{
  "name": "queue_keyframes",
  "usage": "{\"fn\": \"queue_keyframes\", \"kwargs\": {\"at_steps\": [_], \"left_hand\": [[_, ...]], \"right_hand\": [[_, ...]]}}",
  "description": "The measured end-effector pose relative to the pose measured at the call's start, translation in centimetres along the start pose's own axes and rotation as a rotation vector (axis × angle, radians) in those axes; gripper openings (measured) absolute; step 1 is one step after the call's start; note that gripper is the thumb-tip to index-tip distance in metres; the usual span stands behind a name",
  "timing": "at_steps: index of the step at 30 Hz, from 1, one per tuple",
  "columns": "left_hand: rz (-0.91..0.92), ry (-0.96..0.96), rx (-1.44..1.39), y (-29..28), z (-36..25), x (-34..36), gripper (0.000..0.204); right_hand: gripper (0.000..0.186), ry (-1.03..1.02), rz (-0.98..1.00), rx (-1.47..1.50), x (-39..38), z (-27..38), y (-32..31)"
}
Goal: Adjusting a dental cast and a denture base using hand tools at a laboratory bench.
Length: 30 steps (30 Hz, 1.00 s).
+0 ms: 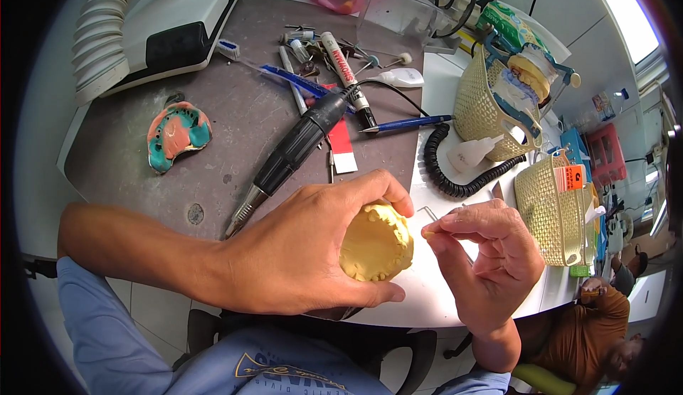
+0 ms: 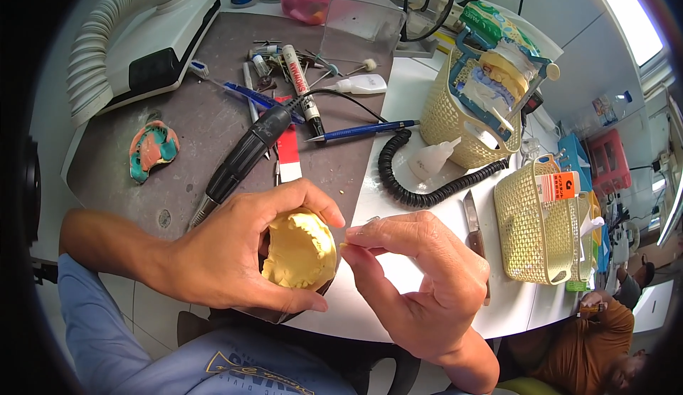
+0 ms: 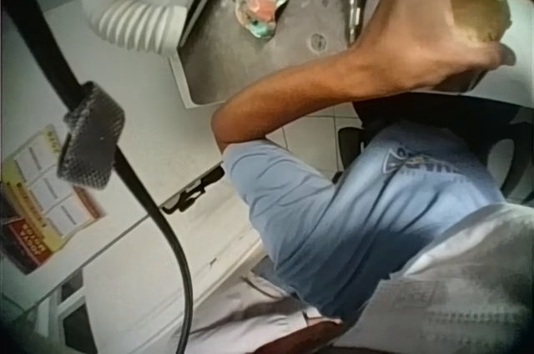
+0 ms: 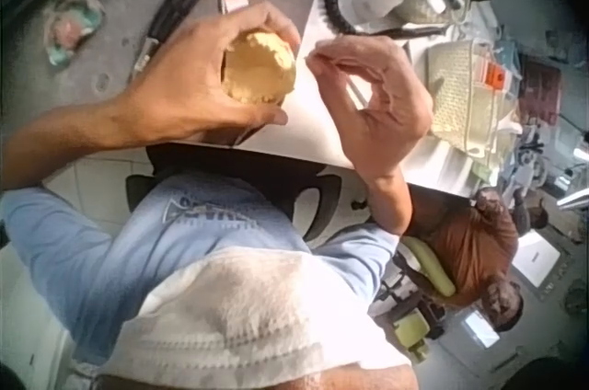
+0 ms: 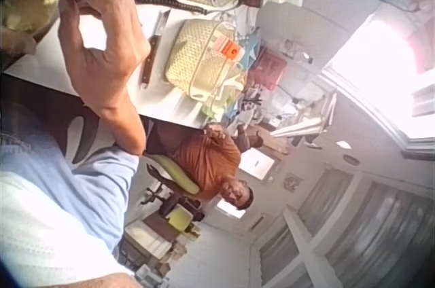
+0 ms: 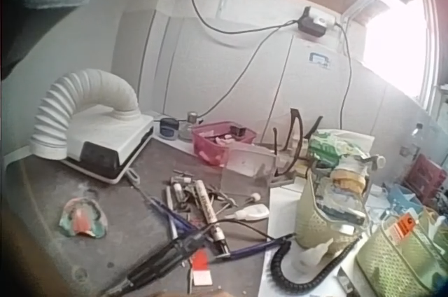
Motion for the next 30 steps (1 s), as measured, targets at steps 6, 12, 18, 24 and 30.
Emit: {"fn": "queue_keyframes", "kwargs": {"at_steps": [6,12,18,24,30], "left_hand": [[0.075,0.002,0.009,0.2,0.0,-0.14,0.061],[0.055,-0.102,-0.108,0.08,0.7,-0.25,0.036],[0.028,-0.055,0.015,-0.01,0.58,-0.21,0.027],[0.036,-0.053,0.018,0.01,0.64,-0.16,0.028],[0.037,-0.055,0.037,0.02,0.5,-0.15,0.028]], "right_hand": [[0.021,0.002,0.048,-0.023,0.08,-0.15,0.43],[0.02,0.059,0.082,-0.03,0.15,-0.48,0.71],[0.02,0.072,0.105,-0.048,0.05,-0.59,0.79],[0.021,0.056,0.12,-0.059,0.14,-0.69,0.83],[0.02,0.029,0.135,-0.085,0.18,-0.67,0.88]]}}
Point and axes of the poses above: each hand's wrist, its own x-axis towards the middle knuckle, its own y-axis out of the palm, z = x × y, the point moved 4 cm from there along x, towards the middle knuckle, and after that the axes turned 9 degrees about -x, right-handed, at the moved point
